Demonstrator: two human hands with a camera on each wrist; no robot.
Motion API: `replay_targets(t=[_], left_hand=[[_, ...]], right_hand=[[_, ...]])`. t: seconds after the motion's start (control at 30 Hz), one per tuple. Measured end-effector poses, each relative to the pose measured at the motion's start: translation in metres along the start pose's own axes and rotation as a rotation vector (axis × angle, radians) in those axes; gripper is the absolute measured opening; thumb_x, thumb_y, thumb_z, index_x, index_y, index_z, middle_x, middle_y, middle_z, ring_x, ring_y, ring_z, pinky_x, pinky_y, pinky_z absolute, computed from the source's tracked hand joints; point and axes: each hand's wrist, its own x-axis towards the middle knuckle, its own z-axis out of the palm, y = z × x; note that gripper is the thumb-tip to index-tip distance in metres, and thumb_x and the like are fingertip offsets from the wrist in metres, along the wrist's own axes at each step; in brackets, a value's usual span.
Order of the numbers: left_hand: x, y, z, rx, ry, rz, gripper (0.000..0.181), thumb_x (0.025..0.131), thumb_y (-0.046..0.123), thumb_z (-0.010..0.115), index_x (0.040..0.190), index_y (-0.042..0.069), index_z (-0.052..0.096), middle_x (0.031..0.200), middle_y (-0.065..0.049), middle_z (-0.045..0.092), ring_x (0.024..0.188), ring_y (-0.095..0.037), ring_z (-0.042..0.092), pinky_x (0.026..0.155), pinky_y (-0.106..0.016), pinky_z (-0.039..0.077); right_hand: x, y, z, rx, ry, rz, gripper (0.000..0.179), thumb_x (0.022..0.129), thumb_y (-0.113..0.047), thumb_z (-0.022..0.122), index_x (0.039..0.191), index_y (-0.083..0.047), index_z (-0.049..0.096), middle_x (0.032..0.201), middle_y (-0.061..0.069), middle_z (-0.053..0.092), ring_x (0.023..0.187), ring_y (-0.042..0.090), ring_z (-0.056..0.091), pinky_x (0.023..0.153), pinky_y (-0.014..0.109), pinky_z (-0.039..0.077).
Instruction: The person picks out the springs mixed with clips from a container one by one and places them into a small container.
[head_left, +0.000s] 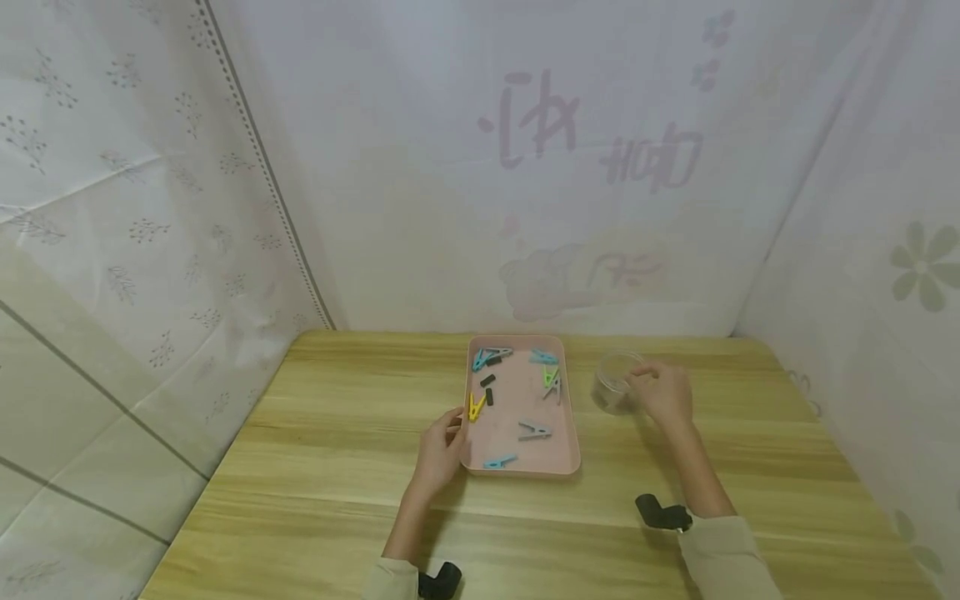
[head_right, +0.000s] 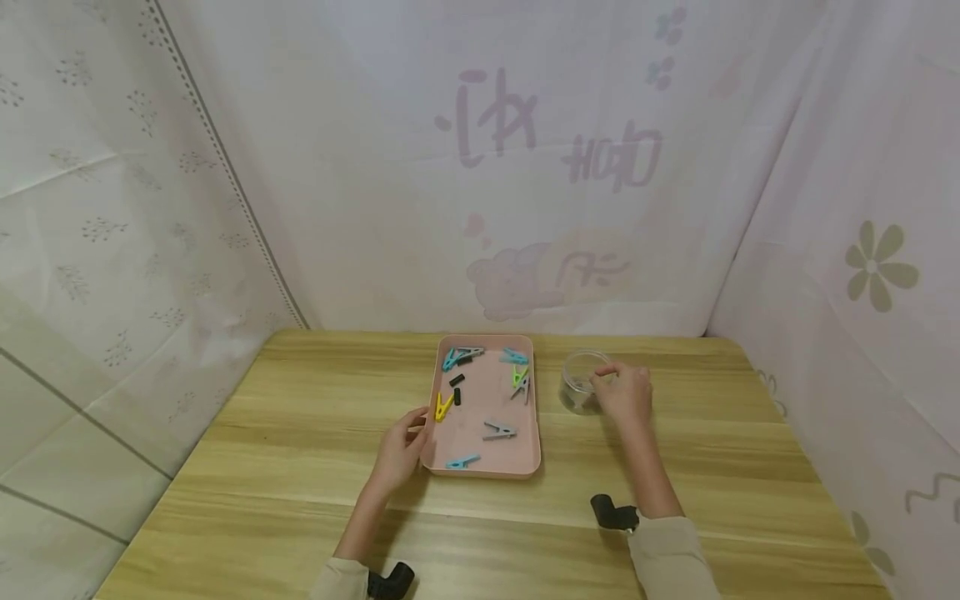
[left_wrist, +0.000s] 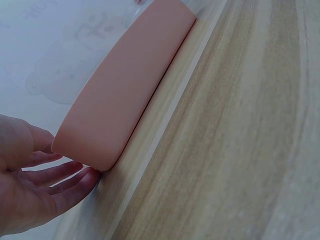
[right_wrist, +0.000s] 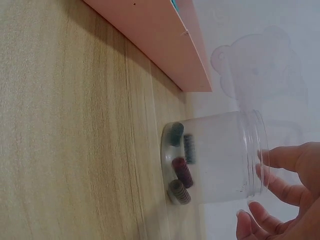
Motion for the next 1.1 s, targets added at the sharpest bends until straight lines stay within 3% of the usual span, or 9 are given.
replay_targets(t=[0.2, 0.3, 0.5, 0.8, 0.9, 1.0, 1.1], left_hand=[[-0.001, 0.001, 0.0, -0.002, -0.003, -0.002, 0.035, 0.103, 0.005, 0.052, 0.137, -0.003, 0.056, 0.121, -0.026, 0.064, 0.108, -0.042, 0.066, 0.087, -0.048, 0.058], [-0.001, 0.001, 0.0, 0.0, -0.003, 0.0, 0.035, 0.103, 0.005, 0.052, 0.137, -0.003, 0.056, 0.122, -0.026, 0.064, 0.108, -0.042, 0.066, 0.087, -0.048, 0.058], [0.0, 0.002, 0.0, 0.002, 0.002, 0.0, 0.035, 0.102, 0.005, 0.053, 0.137, -0.003, 0.056, 0.121, -0.026, 0.064, 0.106, -0.041, 0.067, 0.086, -0.048, 0.058], [0.0, 0.001, 0.001, 0.002, -0.001, -0.009, 0.035, 0.102, 0.006, 0.053, 0.137, -0.002, 0.057, 0.121, -0.026, 0.064, 0.107, -0.041, 0.067, 0.087, -0.048, 0.058], [0.0, 0.0, 0.001, 0.004, -0.003, -0.007, 0.035, 0.102, 0.005, 0.053, 0.137, -0.002, 0.056, 0.121, -0.025, 0.064, 0.106, -0.041, 0.067, 0.087, -0.048, 0.058], [0.0, -0.001, 0.001, 0.005, -0.004, -0.004, 0.035, 0.102, 0.005, 0.053, 0.137, -0.002, 0.056, 0.12, -0.025, 0.064, 0.106, -0.041, 0.067, 0.086, -0.047, 0.058], [0.0, -0.001, 0.001, 0.005, -0.002, -0.002, 0.035, 0.103, 0.005, 0.053, 0.137, -0.002, 0.056, 0.12, -0.025, 0.064, 0.106, -0.041, 0.067, 0.086, -0.047, 0.058]], right_hand=[[-0.001, -0.002, -0.004, -0.006, -0.02, 0.046, 0.037, 0.097, -0.025, 0.063, 0.119, 0.006, 0.066, 0.14, 0.039, 0.045, 0.133, 0.057, 0.035, 0.11, 0.068, 0.029], [-0.002, -0.002, -0.005, -0.008, -0.007, 0.034, 0.037, 0.097, -0.025, 0.064, 0.118, 0.006, 0.067, 0.139, 0.038, 0.047, 0.132, 0.056, 0.038, 0.109, 0.068, 0.031], [-0.003, -0.006, -0.009, -0.039, 0.029, -0.007, 0.033, 0.096, -0.02, 0.063, 0.115, 0.006, 0.068, 0.135, 0.039, 0.051, 0.129, 0.057, 0.042, 0.107, 0.067, 0.034], [-0.008, -0.02, -0.015, -0.009, 0.1, -0.136, 0.029, 0.095, -0.016, 0.065, 0.111, 0.007, 0.071, 0.127, 0.035, 0.059, 0.12, 0.053, 0.053, 0.1, 0.066, 0.042], [-0.01, -0.024, -0.015, -0.006, 0.1, -0.14, 0.03, 0.096, -0.019, 0.066, 0.111, 0.006, 0.071, 0.127, 0.036, 0.059, 0.103, 0.047, 0.06, 0.092, 0.061, 0.048], [-0.011, -0.027, -0.015, -0.004, 0.096, -0.145, 0.032, 0.096, -0.022, 0.066, 0.112, 0.006, 0.07, 0.128, 0.036, 0.058, 0.072, 0.03, 0.061, 0.071, 0.043, 0.054], [-0.012, -0.03, -0.015, 0.015, 0.091, -0.157, 0.032, 0.097, -0.022, 0.066, 0.112, 0.006, 0.07, 0.127, 0.037, 0.058, 0.053, 0.012, 0.052, 0.053, 0.026, 0.047]])
